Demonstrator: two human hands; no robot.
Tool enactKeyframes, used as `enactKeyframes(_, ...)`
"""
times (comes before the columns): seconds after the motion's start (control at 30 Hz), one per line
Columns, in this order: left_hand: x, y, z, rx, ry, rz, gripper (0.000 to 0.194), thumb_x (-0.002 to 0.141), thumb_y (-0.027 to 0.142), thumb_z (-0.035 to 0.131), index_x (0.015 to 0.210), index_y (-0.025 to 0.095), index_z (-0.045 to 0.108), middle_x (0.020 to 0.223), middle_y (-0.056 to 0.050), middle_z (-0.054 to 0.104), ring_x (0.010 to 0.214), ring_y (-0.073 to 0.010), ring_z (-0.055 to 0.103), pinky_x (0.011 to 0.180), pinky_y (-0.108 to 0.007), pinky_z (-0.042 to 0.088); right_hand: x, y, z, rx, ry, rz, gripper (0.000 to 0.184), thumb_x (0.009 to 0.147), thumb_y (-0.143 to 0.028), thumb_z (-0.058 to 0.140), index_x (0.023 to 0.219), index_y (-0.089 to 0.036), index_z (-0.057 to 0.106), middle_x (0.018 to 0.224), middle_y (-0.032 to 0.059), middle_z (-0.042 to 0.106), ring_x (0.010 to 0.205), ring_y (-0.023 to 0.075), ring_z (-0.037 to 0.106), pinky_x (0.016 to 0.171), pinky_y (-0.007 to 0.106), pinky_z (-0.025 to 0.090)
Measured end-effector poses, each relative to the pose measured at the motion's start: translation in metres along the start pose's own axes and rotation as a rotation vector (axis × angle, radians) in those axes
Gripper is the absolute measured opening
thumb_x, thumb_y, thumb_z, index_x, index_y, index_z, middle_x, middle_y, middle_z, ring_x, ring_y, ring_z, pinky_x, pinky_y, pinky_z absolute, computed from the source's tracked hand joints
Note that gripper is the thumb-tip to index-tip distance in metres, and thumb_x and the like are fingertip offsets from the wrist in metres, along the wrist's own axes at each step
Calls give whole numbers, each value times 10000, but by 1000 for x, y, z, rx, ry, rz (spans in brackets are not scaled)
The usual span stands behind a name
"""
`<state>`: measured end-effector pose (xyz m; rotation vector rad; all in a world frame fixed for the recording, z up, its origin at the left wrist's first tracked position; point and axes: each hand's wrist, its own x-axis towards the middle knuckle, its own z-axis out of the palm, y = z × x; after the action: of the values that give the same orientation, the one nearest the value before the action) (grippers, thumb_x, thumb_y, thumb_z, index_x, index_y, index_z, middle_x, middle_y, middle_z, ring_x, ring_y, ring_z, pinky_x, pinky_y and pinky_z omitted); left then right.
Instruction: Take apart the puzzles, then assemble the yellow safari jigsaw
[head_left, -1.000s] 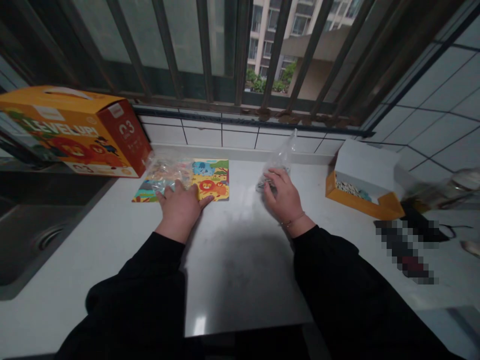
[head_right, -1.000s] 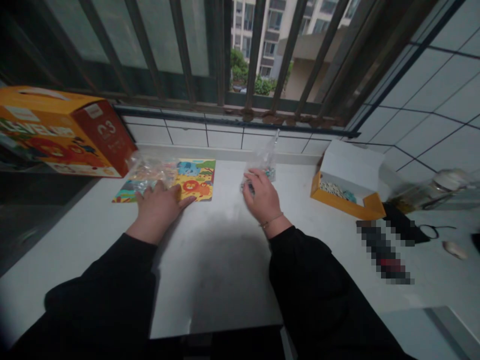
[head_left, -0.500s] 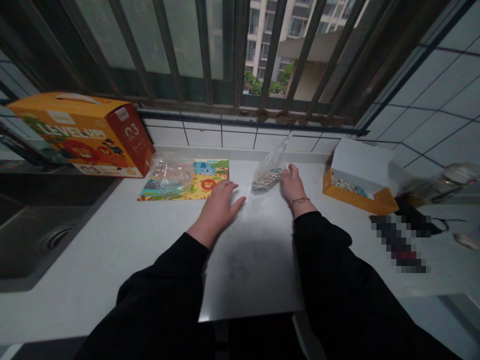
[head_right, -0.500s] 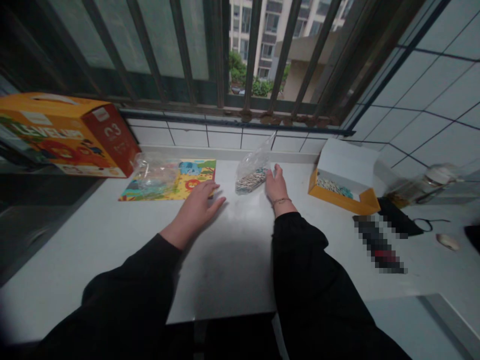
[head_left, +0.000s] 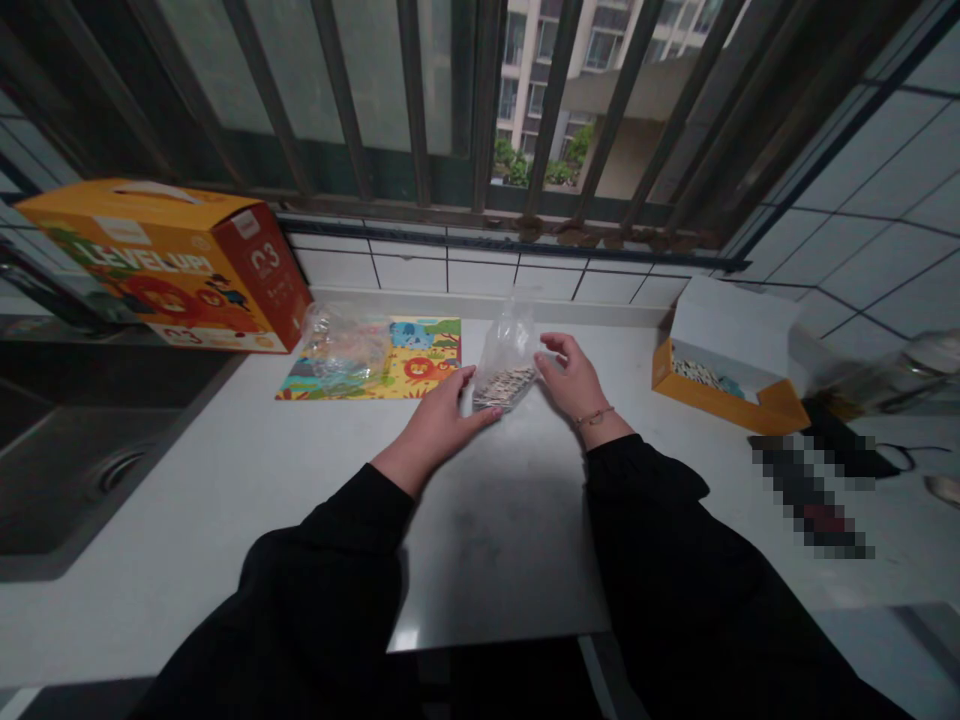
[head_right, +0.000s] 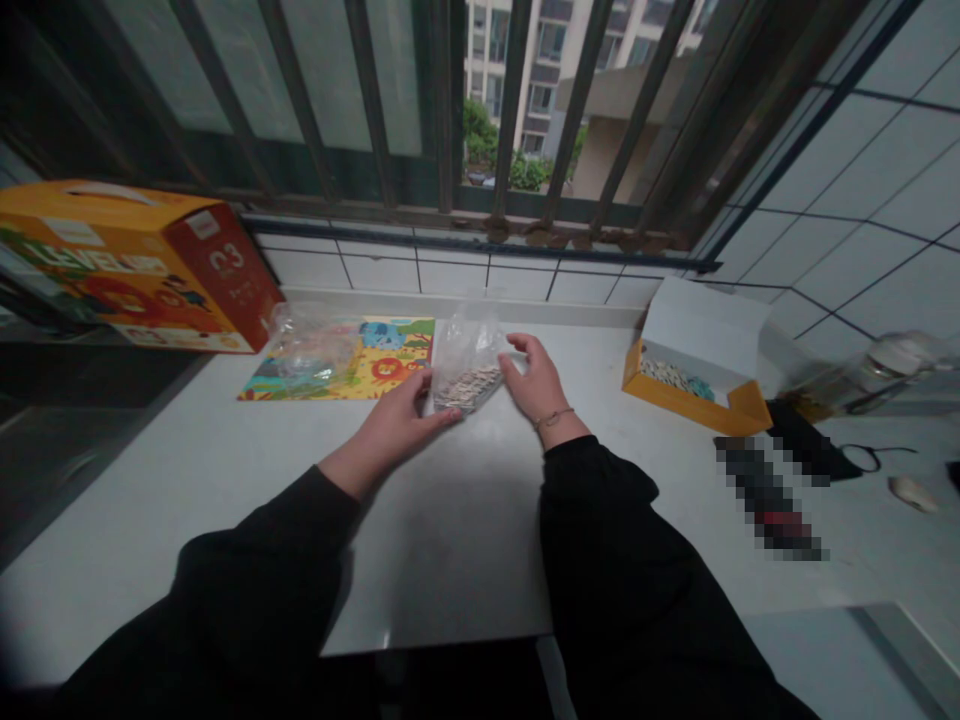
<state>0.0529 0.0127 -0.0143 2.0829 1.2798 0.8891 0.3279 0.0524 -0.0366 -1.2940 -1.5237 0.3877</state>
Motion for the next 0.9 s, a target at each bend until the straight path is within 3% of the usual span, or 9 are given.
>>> enactKeyframes(0.1,-2,1,-1,-40,-58,71,740,867,356,943,1524,212,634,1487,-157,750,1367,-349,719,1188,-522,566,3,-9,-11,-158,177,-83,410,1033,-411,613,1406,-243,616,1436,172,717,1263,295,706,1093,558,601)
enactKeyframes(0.17,-2,0,-1,26,-103,132,738,876,294,921,1548,230,624,1526,-152,727,1415,-354,689,1229,-526,535,3,-22,-19,-285,215,-206,436,1043,-347,574,1465,-240,595,1475,186,693,1342,328,675,1128,602,582)
enactKeyframes(0.27,-1,-1,-3,146,-168,206,621,942,242,827,1535,250,642,1527,-137,728,1419,-357,678,1245,-532,513,1,-48,-24,-415,125,-441,525,1015,-244,579,1539,-268,594,1577,155,658,1506,366,586,1265,675,463)
enactKeyframes(0.37,0,-2,-4,216,-183,222,466,994,230,743,1457,241,691,1421,-139,778,1323,-363,720,1170,-521,552,-3,-65,-21,-443,-25,-549,574,989,-175,589,1547,-306,627,1621,94,660,1559,355,555,1314,654,416)
enactKeyframes(0.5,0,-3,-3,165,-115,179,322,1007,197,678,1321,234,736,1240,-116,825,1173,-329,766,1043,-460,594,-7,-68,-20,-444,-128,-588,354,962,-187,628,1264,-297,776,1508,61,754,1556,365,556,1283,637,436)
enactKeyframes(0.63,2,-7,-2,14,0,70,271,938,118,671,1161,239,767,1105,-55,835,995,-253,768,952,-395,607,-10,-74,-25,-430,-132,-644,171,941,-275,643,1035,-295,784,1208,54,848,1393,358,677,1275,615,437)
enactKeyframes(0.77,6,-10,-4,11,117,-8,200,907,104,668,999,229,795,992,-43,827,911,-236,744,917,-391,606,-15,-86,-26,-453,-137,-640,160,926,-302,617,921,-314,777,896,4,802,934,279,753,1322,611,370)
enactKeyframes(0.83,7,-11,-8,15,176,-52,203,897,99,660,960,227,805,950,-40,822,885,-233,740,894,-383,603,-17,-88,-25,-472,-139,-667,193,936,-320,605,897,-304,794,807,12,767,813,262,716,1222,579,470)
enactKeyframes(0.9,9,-13,-12,12,233,-101,209,882,94,657,943,227,807,945,-36,826,872,-228,740,884,-373,599,-19,-87,-23,-486,-178,-686,264,968,-358,579,932,-279,829,809,45,778,805,268,713,1016,499,571)
